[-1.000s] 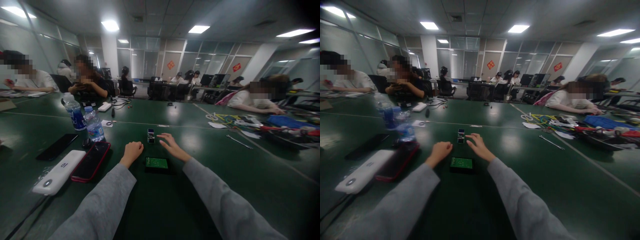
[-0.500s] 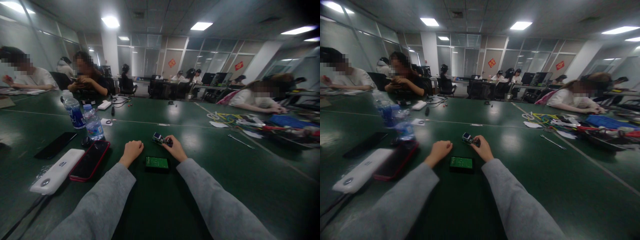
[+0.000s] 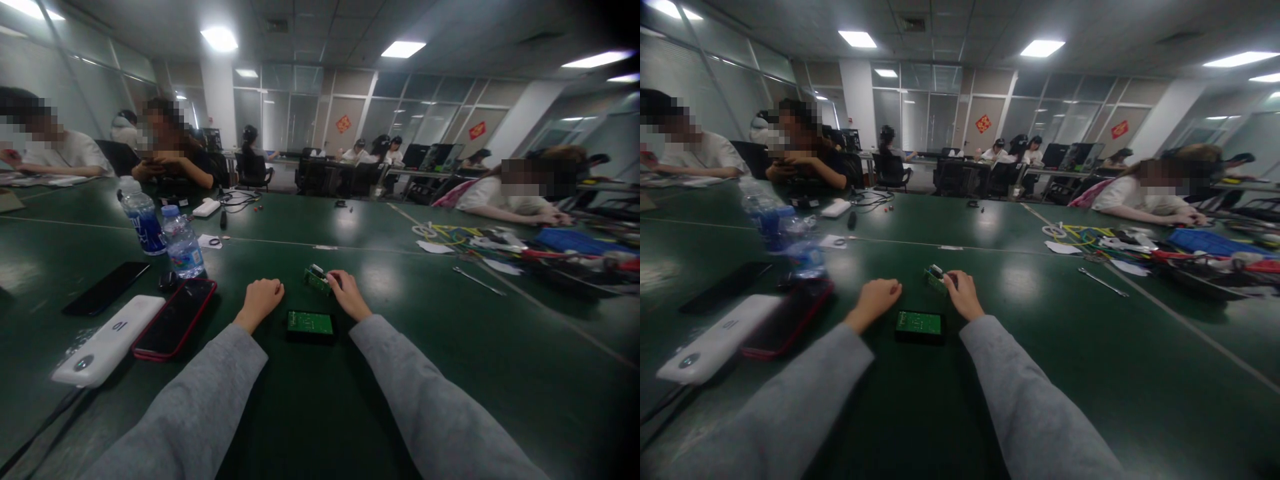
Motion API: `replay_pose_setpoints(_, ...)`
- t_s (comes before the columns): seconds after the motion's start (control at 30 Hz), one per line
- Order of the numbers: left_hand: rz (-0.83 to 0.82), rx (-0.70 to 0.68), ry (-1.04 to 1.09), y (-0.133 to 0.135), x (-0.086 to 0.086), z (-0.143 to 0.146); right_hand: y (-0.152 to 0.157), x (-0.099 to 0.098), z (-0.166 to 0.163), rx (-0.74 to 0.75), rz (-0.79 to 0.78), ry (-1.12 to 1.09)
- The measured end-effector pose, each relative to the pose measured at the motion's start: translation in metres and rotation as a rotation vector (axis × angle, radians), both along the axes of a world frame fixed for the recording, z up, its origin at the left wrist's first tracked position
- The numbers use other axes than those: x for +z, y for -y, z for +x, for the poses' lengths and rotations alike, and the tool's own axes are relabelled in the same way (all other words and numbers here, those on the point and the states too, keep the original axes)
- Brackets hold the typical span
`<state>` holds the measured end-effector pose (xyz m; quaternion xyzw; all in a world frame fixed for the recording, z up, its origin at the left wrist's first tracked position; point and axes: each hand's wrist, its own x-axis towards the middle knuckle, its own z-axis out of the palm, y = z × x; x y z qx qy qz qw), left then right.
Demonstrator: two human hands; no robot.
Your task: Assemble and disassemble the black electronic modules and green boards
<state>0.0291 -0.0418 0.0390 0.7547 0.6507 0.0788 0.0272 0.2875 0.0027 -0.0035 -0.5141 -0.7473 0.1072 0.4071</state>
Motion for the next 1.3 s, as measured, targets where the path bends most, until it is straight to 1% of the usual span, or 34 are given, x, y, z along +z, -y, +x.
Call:
replay_pose_setpoints(0.13, -0.015, 0.013, 0.0, 0.001, 0.002, 0.001, 0.009, 0.005, -0.004, 0.135, 0.06, 0.032)
replay_pose_setpoints(0.23, -0.018, 0.022, -0.003, 0.001, 0.003, 0.002, 0.012, 0.007, -0.004, 0.186, 0.001, 0.008)
replay_pose_setpoints(0.33, -0.004, 0.005, -0.002, 0.001, 0.001, 0.001, 0.009, 0.006, -0.001, 0.179, -0.107, -0.128)
replay_pose_setpoints(0.4, 0.009, -0.006, -0.007, 0.0, 0.0, 0.0, 0.005, 0.004, 0.002, 0.16, -0.133, -0.187)
replay_pose_setpoints(0.47, 0.018, 0.001, -0.017, -0.001, -0.001, 0.0, 0.001, 0.001, 0.003, 0.087, -0.103, -0.172)
replay_pose_setpoints(0.57, 0.009, 0.01, -0.02, -0.001, -0.002, 0.0, -0.004, -0.003, 0.005, -0.065, -0.053, -0.103)
replay_pose_setpoints(0.63, -0.003, 0.012, -0.015, -0.001, -0.001, 0.001, -0.006, -0.005, 0.006, -0.109, -0.043, -0.099)
replay_pose_setpoints(0.77, -0.005, 0.01, -0.008, -0.001, 0.0, 0.001, -0.005, -0.007, 0.005, -0.079, -0.033, -0.166)
replay_pose_setpoints(0.83, 0.0, 0.002, -0.006, -0.001, -0.001, 0.001, -0.001, -0.007, 0.003, -0.018, -0.009, -0.124)
replay_pose_setpoints(0.9, 0.006, -0.006, -0.002, -0.002, -0.001, 0.0, 0.002, -0.006, 0.001, 0.048, 0.012, -0.034)
replay_pose_setpoints(1.0, 0.005, -0.006, 0.005, -0.001, -0.001, 0.0, 0.008, -0.002, -0.002, 0.06, -0.007, 0.019)
replay_pose_setpoints(1.07, 0.003, -0.001, 0.003, 0.0, -0.001, 0.0, 0.015, 0.002, 0.0, 0.054, -0.047, -0.011)
replay_pose_setpoints(1.17, 0.012, -0.004, 0.003, 0.0, -0.001, -0.001, 0.039, 0.011, 0.015, 0.127, -0.125, -0.062)
replay_pose_setpoints(1.23, 0.018, -0.007, 0.009, 0.001, -0.001, -0.001, 0.065, 0.014, 0.038, 0.186, -0.184, -0.054)
replay_pose_setpoints(1.3, 0.023, -0.013, 0.017, 0.001, -0.001, -0.002, 0.099, 0.013, 0.071, 0.174, -0.242, -0.028)
